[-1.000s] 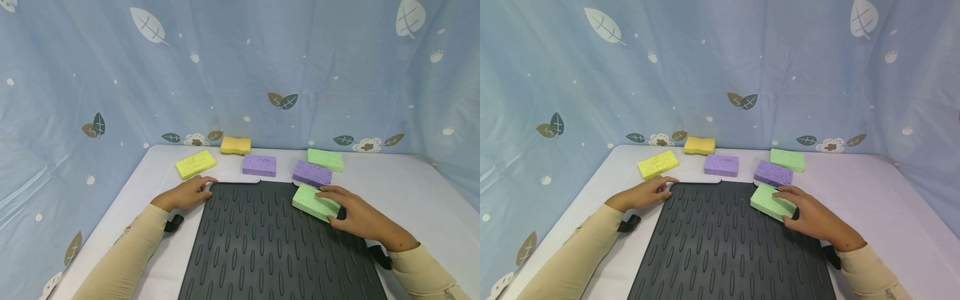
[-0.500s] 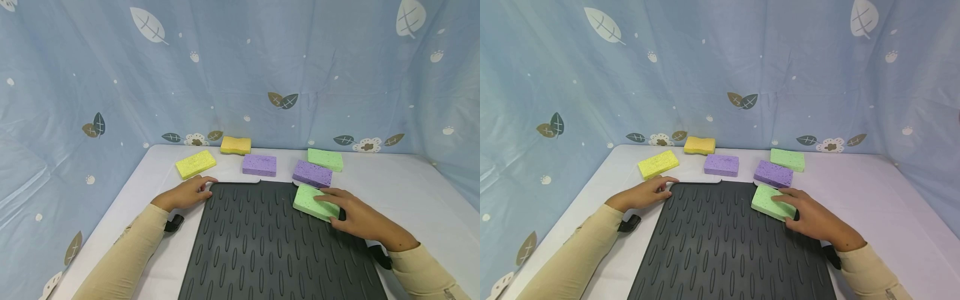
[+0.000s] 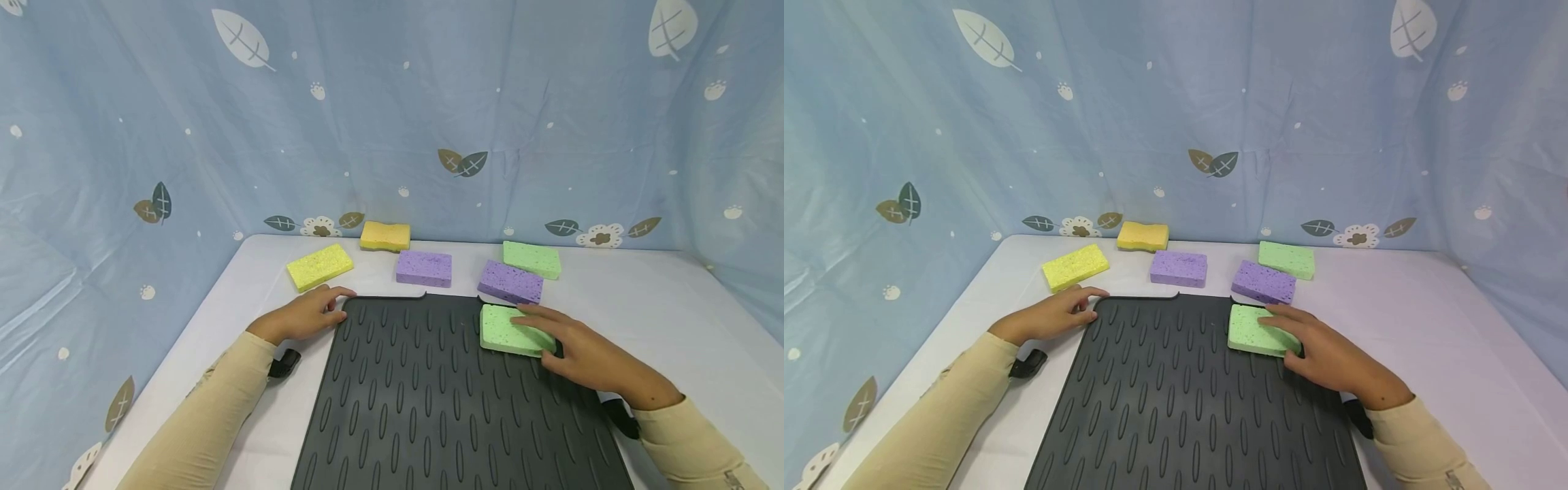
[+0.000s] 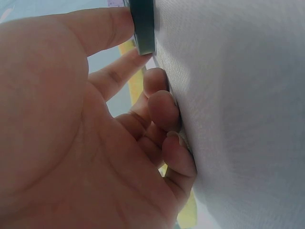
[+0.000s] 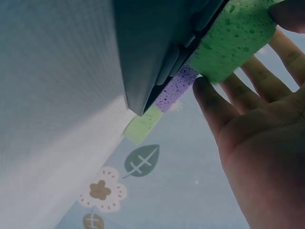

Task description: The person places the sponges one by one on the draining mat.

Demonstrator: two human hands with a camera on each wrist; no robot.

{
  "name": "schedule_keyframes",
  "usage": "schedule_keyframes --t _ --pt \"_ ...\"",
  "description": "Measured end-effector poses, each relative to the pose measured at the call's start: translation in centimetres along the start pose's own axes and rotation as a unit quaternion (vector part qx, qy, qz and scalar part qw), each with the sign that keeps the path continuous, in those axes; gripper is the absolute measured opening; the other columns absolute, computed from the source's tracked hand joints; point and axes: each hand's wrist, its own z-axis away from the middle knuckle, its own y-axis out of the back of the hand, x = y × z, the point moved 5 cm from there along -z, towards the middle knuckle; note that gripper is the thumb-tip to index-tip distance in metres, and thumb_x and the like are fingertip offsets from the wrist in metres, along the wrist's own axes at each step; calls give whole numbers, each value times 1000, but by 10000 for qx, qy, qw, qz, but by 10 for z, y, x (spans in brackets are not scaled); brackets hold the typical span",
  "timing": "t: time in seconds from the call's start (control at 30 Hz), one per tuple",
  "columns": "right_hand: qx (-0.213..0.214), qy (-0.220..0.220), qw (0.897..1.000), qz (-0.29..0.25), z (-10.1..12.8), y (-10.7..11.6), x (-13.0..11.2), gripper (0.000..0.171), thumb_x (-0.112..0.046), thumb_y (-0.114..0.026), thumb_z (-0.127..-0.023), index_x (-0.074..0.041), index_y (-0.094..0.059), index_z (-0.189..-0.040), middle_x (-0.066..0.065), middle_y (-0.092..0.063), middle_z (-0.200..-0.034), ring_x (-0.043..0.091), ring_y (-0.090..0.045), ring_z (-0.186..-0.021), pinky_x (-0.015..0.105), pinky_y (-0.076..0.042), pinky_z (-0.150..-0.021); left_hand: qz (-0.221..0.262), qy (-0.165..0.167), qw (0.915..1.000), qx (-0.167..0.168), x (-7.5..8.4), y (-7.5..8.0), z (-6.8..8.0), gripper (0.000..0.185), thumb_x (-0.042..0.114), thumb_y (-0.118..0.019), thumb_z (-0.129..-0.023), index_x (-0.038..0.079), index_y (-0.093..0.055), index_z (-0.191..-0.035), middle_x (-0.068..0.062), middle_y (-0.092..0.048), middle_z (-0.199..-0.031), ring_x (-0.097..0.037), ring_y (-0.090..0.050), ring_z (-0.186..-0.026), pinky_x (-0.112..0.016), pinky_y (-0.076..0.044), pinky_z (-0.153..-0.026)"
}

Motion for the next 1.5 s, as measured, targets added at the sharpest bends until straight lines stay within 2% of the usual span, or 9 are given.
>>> schedule_keyframes --t 0.07,0.27,0.57,0.7,0.8,0.93,1.03,1.27,1.5 --pt "-16 3 10000 -4 0 0 0 62 5 -63 -86 -17 -54 -143 17 -43 -153 22 -46 -110 21 -39 -63 -5 19 10000 1 0 0 0 44 26 -57 -103 23 -49 -146 -6 -49 -99 -19 -48 -87 -34 -39 -74" --pt "141 -182 9984 508 -1 3 1 57 0 -65 -85 -18 -58 -140 18 -47 -148 32 -51 -125 33 -43 -78 5 -2 10000 0 -1 0 -1 44 26 -57 -103 23 -49 -146 -6 -49 -98 -18 -48 -86 -34 -39 -73" --pt "210 -209 9979 569 -1 3 3 54 0 -65 -87 -14 -58 -139 21 -48 -146 34 -55 -124 29 -43 -74 21 12 10000 -2 -1 -1 0 44 27 -57 -103 24 -49 -146 -6 -49 -98 -19 -48 -86 -34 -40 -73" --pt "158 -220 9982 526 -1 3 2 54 0 -65 -88 -15 -57 -140 21 -46 -148 25 -58 -111 26 -42 -69 19 24 10000 -8 -1 -1 -1 44 28 -57 -103 24 -49 -146 -6 -49 -98 -18 -48 -85 -33 -40 -72" --pt "79 -267 9985 468 -1 3 1 55 0 -64 -89 -14 -56 -141 21 -44 -149 16 -58 -95 23 -39 -65 25 31 10000 -3 -2 -1 -1 44 27 -57 -103 24 -49 -146 -6 -49 -98 -18 -48 -85 -33 -39 -72" --pt "44 -287 9984 495 -1 3 0 54 -1 -64 -90 -13 -55 -142 22 -44 -150 24 -62 -107 25 -43 -68 39 -1 10000 8 -2 -1 -1 43 26 -57 -103 24 -49 -145 -6 -49 -97 -18 -47 -84 -33 -39 -72" --pt "65 -265 9982 543 0 3 -1 54 -1 -65 -89 -12 -56 -141 23 -44 -149 38 -55 -126 29 -46 -74 48 -30 10000 0 -2 -1 -2 43 26 -57 -103 23 -49 -145 -6 -49 -97 -18 -47 -84 -33 -39 -71" --pt "89 -279 9980 553 0 4 -1 54 -2 -65 -90 -15 -56 -141 20 -45 -149 38 -54 -128 34 -48 -78 45 -11 10000 -11 -4 -1 -3 43 27 -57 -103 24 -49 -145 -6 -49 -97 -18 -48 -83 -33 -39 -71" --pt "270 -299 9983 414 1 6 2 47 -9 -65 -94 -15 -57 -140 20 -46 -147 42 -49 -132 56 -48 -93 38 -3 10000 -3 -5 -2 -3 44 28 -58 -102 25 -49 -145 -6 -49 -97 -18 -48 -83 -33 -40 -71"
